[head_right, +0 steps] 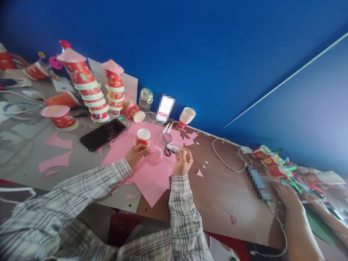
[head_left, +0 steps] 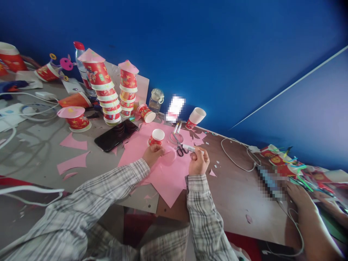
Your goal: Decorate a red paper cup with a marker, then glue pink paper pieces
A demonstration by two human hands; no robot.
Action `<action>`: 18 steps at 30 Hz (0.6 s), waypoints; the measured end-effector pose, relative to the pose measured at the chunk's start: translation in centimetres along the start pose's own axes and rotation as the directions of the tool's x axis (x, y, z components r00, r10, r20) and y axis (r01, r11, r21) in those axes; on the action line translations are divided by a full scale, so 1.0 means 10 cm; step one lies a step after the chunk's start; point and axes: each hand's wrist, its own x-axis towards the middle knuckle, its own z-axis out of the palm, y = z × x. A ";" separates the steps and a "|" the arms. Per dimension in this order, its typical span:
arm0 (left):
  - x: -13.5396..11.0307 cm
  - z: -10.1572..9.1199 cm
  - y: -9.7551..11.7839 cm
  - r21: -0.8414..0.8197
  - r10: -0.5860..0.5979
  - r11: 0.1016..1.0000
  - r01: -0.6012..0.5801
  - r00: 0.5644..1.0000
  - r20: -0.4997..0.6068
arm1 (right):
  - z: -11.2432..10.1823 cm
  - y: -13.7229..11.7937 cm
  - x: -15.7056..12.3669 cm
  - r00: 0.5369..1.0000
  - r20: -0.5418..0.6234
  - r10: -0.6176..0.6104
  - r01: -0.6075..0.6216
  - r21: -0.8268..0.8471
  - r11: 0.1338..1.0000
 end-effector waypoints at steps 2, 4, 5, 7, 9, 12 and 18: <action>0.00 0.01 0.00 -0.012 0.001 1.000 -0.001 1.000 0.007 | 0.00 0.01 0.01 0.999 -0.001 0.053 -0.053 0.051 0.997; -0.01 0.01 0.01 -0.025 -0.007 1.000 0.007 1.000 0.014 | 0.00 0.02 0.02 0.996 -0.001 0.084 -0.083 0.074 0.994; -0.01 0.01 0.01 -0.029 -0.011 1.000 0.012 1.000 0.017 | 0.00 0.02 0.02 0.996 -0.004 0.091 -0.091 0.080 0.993; 0.00 0.01 0.00 -0.034 -0.013 0.999 0.013 1.000 0.019 | -0.01 0.03 0.03 0.995 -0.007 0.104 -0.103 0.092 0.990; 0.00 0.01 -0.01 -0.036 -0.006 0.999 0.007 1.000 0.019 | -0.02 0.04 0.04 0.993 -0.005 0.114 -0.113 0.108 0.988; -0.01 0.01 -0.02 -0.040 0.004 0.999 -0.003 1.000 0.025 | -0.03 0.05 0.05 0.989 0.024 0.149 -0.151 0.145 0.978; -0.08 0.03 0.06 -0.086 0.011 0.996 -0.001 0.993 0.113 | 0.00 0.12 0.04 0.913 0.170 0.370 -0.402 0.231 0.886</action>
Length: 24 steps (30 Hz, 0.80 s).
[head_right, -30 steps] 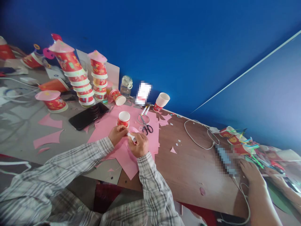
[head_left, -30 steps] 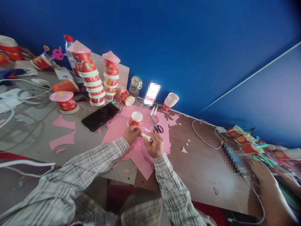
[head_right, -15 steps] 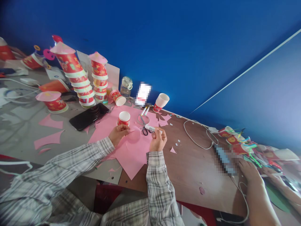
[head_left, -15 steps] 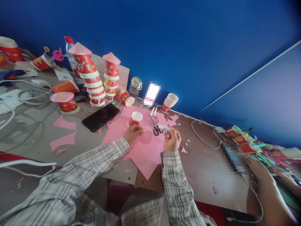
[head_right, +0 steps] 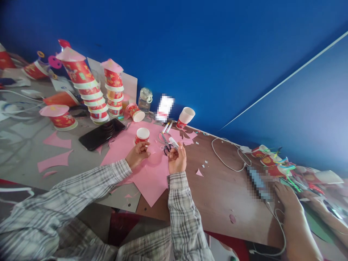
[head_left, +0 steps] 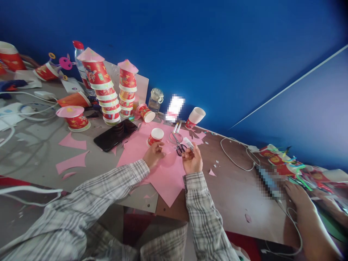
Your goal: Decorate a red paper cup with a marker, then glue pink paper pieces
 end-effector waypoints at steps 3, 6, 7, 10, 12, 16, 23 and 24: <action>-0.03 0.02 0.04 -0.037 -0.007 0.999 0.008 0.999 0.046 | 0.01 0.05 0.01 0.999 0.016 0.032 -0.031 -0.009 0.999; -0.04 0.02 0.07 -0.072 -0.032 0.997 0.038 0.996 0.081 | 0.02 0.09 0.00 0.997 0.062 0.043 -0.041 -0.040 0.998; -0.04 0.02 0.08 -0.087 -0.042 0.995 0.050 0.995 0.091 | 0.02 0.11 -0.01 0.996 0.082 0.044 -0.040 -0.056 0.998; -0.05 0.03 0.09 -0.145 -0.069 0.986 0.084 0.992 0.104 | 0.03 0.14 -0.03 0.992 0.121 0.045 -0.031 -0.109 0.994; -0.06 0.03 0.11 -0.176 -0.088 0.979 0.106 0.990 0.109 | 0.04 0.17 -0.04 0.991 0.126 0.042 -0.024 -0.140 0.990; -0.09 0.06 0.12 -0.191 -0.143 0.967 0.168 0.980 0.137 | 0.06 0.23 -0.04 0.990 0.141 0.004 0.017 -0.145 0.989; -0.10 0.08 0.06 -0.153 -0.153 0.972 0.180 0.973 0.174 | 0.09 0.31 -0.09 0.992 0.122 -0.036 0.052 -0.127 0.991; -0.10 0.07 0.06 -0.154 -0.153 0.971 0.180 0.973 0.175 | 0.10 0.31 -0.10 0.991 0.130 -0.026 0.044 -0.133 0.990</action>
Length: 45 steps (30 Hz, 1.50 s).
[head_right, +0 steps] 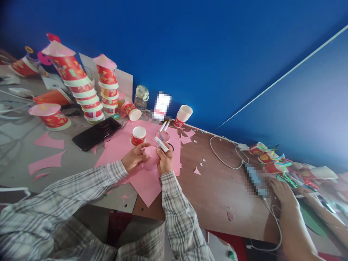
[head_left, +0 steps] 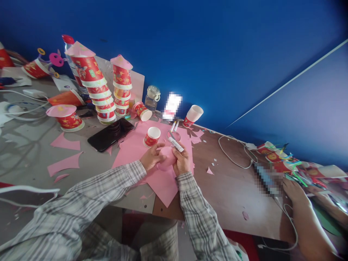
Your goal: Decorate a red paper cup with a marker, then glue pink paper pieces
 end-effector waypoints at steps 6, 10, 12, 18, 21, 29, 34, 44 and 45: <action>-0.03 0.03 0.03 -0.082 -0.020 0.996 0.021 1.000 0.009 | 0.02 -0.01 -0.01 0.998 0.019 0.066 -0.066 0.026 0.997; -0.03 0.03 0.03 -0.076 -0.035 0.996 0.036 0.999 0.013 | 0.02 0.00 -0.01 0.998 0.005 0.066 -0.066 0.028 0.997; -0.02 0.02 0.02 -0.060 -0.043 0.997 0.044 0.999 0.012 | 0.01 0.00 0.00 0.998 0.016 0.064 -0.065 0.028 0.998; 0.00 -0.01 0.01 0.051 -0.005 0.999 0.005 1.000 0.010 | -0.05 -0.03 0.07 0.999 -0.030 0.036 -0.034 0.040 0.999; 0.00 -0.01 0.01 0.096 0.036 0.995 -0.034 0.999 -0.013 | -0.05 -0.06 0.08 1.000 -0.021 0.016 -0.015 0.024 1.000; 0.01 -0.04 0.04 0.123 0.078 0.990 -0.071 0.996 -0.052 | -0.05 -0.05 0.08 0.998 -0.039 0.038 -0.037 0.027 0.999; 0.03 -0.06 0.04 0.117 0.113 0.988 -0.105 0.991 -0.065 | -0.06 -0.06 0.09 0.997 -0.057 0.052 -0.050 0.040 0.998; -0.02 -0.06 0.01 0.360 0.312 0.871 -0.334 0.943 0.121 | -0.07 -0.08 0.10 0.990 0.003 0.140 -0.140 0.081 0.987; -0.04 -0.06 0.00 0.443 0.360 0.807 -0.392 0.920 0.157 | -0.07 -0.08 0.10 0.989 0.013 0.145 -0.145 0.082 0.986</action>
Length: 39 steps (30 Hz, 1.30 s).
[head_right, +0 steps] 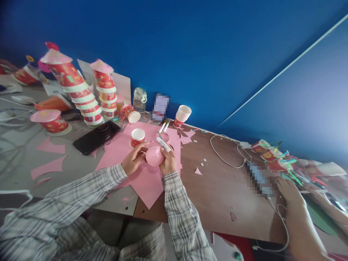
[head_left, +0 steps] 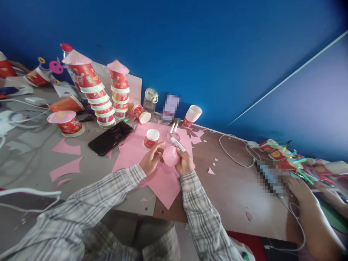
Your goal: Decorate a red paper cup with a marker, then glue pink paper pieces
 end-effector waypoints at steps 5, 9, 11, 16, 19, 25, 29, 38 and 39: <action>-0.08 -0.01 0.00 0.421 0.278 0.858 -0.294 0.955 0.102 | 0.06 0.02 -0.04 0.999 0.041 0.030 -0.031 0.014 0.999; -0.09 -0.05 0.01 0.529 0.310 0.788 -0.317 0.945 0.103 | 0.11 0.03 -0.09 0.993 0.094 0.065 -0.066 0.006 0.998; -0.09 -0.07 0.02 0.553 0.341 0.763 -0.335 0.935 0.097 | 0.11 0.03 -0.09 0.993 0.100 0.062 -0.062 -0.004 0.998; -0.10 -0.08 0.06 0.564 0.386 0.738 -0.370 0.917 0.097 | 0.06 0.02 -0.08 0.994 0.098 -0.046 0.052 -0.060 0.997; -0.09 -0.05 0.06 0.495 0.330 0.797 -0.345 0.936 0.121 | 0.02 0.01 -0.04 0.993 0.059 -0.097 0.101 -0.061 0.993; -0.04 -0.01 -0.04 0.082 0.164 0.982 -0.172 0.982 0.092 | -0.02 -0.09 0.00 0.996 0.088 -0.013 0.009 0.051 0.999; -0.02 -0.02 -0.01 0.016 0.143 0.989 -0.145 0.988 0.065 | 0.03 -0.07 -0.07 0.972 0.226 0.065 -0.071 0.021 0.997; -0.07 -0.06 0.15 0.036 0.153 0.987 -0.157 0.984 0.096 | 0.22 0.11 -0.21 0.912 0.349 0.215 -0.196 -0.088 0.977; -0.07 -0.07 0.15 0.030 0.166 0.985 -0.170 0.981 0.100 | 0.23 0.10 -0.21 0.908 0.362 0.212 -0.189 -0.100 0.977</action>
